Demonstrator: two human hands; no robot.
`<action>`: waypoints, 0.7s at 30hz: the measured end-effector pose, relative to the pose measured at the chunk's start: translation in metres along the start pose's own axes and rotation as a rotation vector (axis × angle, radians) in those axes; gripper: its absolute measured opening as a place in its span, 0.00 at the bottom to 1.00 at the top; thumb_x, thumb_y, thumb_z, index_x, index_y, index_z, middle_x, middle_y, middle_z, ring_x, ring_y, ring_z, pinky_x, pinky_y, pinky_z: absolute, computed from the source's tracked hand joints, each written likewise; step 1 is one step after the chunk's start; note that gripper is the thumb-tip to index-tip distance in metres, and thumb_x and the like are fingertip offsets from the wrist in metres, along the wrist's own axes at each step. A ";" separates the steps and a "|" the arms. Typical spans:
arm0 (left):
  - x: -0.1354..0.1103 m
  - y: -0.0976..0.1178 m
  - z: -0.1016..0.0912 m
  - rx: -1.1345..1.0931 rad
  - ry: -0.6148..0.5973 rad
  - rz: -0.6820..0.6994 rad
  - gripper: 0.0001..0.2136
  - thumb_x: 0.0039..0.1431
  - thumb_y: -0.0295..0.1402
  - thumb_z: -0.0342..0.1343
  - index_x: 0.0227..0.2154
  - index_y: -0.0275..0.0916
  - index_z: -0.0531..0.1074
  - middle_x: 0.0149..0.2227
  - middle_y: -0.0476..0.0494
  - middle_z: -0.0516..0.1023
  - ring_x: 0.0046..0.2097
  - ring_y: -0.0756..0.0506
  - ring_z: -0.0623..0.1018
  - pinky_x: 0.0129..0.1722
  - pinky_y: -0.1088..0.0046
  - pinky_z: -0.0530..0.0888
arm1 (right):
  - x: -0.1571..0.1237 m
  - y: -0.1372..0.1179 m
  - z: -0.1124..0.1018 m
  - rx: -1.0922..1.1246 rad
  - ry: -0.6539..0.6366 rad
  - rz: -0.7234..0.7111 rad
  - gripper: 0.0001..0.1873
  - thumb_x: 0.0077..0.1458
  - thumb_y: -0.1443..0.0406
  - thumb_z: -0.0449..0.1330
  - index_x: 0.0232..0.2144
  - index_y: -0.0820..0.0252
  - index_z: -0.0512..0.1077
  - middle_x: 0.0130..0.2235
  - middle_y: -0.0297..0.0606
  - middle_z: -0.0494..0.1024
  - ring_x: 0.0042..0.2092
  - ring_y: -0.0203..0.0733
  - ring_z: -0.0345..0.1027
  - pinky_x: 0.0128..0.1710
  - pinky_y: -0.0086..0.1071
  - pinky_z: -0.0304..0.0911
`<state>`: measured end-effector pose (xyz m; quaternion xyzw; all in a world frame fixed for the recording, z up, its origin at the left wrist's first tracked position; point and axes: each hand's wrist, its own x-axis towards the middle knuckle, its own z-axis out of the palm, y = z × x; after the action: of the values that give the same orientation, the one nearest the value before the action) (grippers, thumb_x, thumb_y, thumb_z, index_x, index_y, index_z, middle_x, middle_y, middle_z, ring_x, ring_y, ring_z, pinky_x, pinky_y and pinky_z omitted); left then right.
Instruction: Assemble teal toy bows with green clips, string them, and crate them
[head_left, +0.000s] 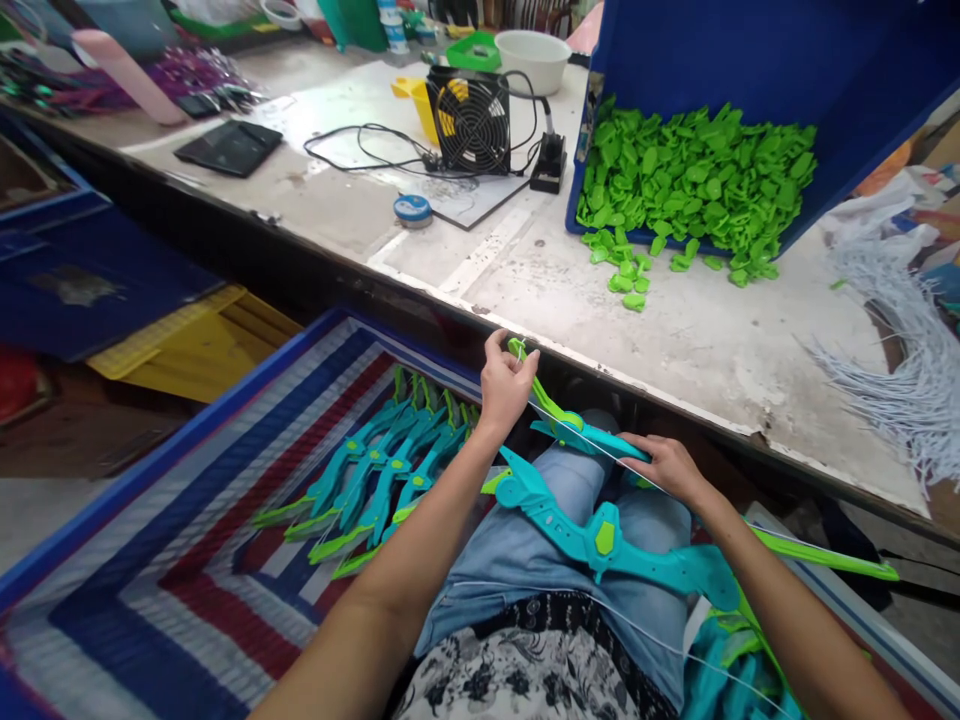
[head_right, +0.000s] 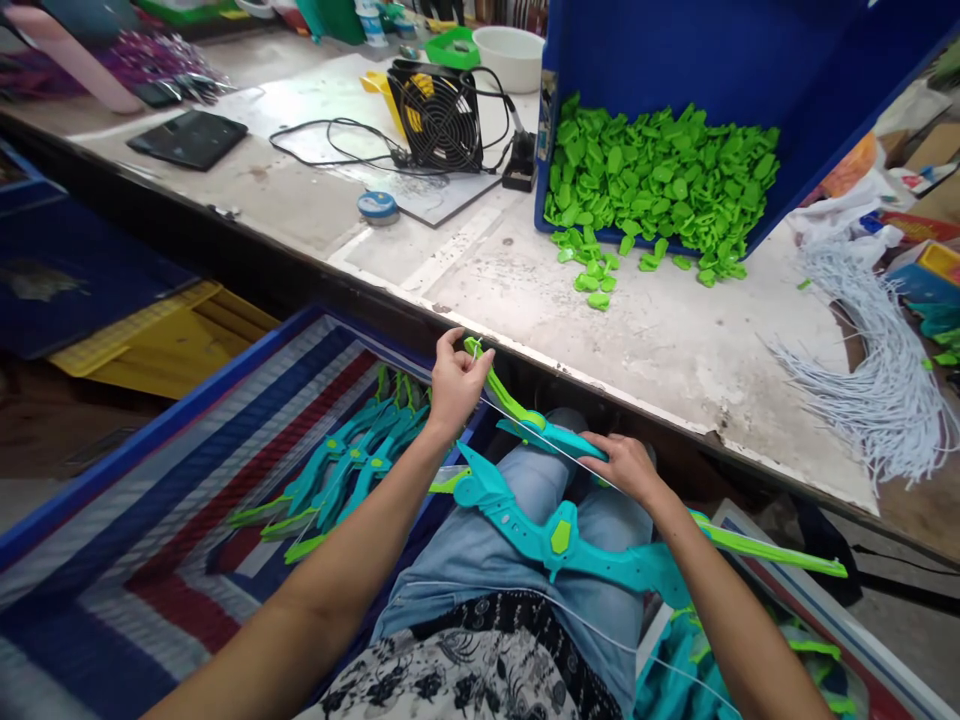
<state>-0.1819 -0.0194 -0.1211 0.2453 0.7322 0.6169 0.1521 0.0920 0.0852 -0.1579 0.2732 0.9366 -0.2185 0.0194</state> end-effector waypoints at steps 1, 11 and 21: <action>0.002 0.000 -0.001 0.015 0.001 -0.001 0.18 0.52 0.32 0.61 0.46 0.37 0.68 0.18 0.59 0.62 0.24 0.51 0.68 0.29 0.77 0.63 | -0.001 -0.002 -0.001 -0.023 0.000 -0.006 0.20 0.58 0.55 0.59 0.51 0.54 0.75 0.39 0.40 0.82 0.38 0.46 0.78 0.38 0.34 0.72; -0.003 -0.003 -0.015 0.039 0.105 0.036 0.08 0.53 0.30 0.57 0.37 0.37 0.71 0.18 0.58 0.60 0.23 0.52 0.65 0.28 0.77 0.63 | 0.059 -0.068 -0.034 0.252 0.375 -0.174 0.15 0.62 0.60 0.53 0.44 0.55 0.78 0.44 0.41 0.81 0.46 0.46 0.75 0.49 0.39 0.69; -0.011 -0.001 -0.024 0.062 0.118 0.069 0.09 0.55 0.33 0.56 0.38 0.36 0.71 0.19 0.58 0.61 0.23 0.52 0.66 0.28 0.77 0.64 | 0.175 -0.146 -0.031 0.636 0.179 -0.193 0.04 0.53 0.67 0.59 0.29 0.60 0.74 0.30 0.35 0.77 0.33 0.37 0.70 0.37 0.32 0.66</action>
<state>-0.1860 -0.0456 -0.1186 0.2385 0.7498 0.6121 0.0797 -0.1304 0.0761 -0.0988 0.1938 0.8410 -0.4757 -0.1697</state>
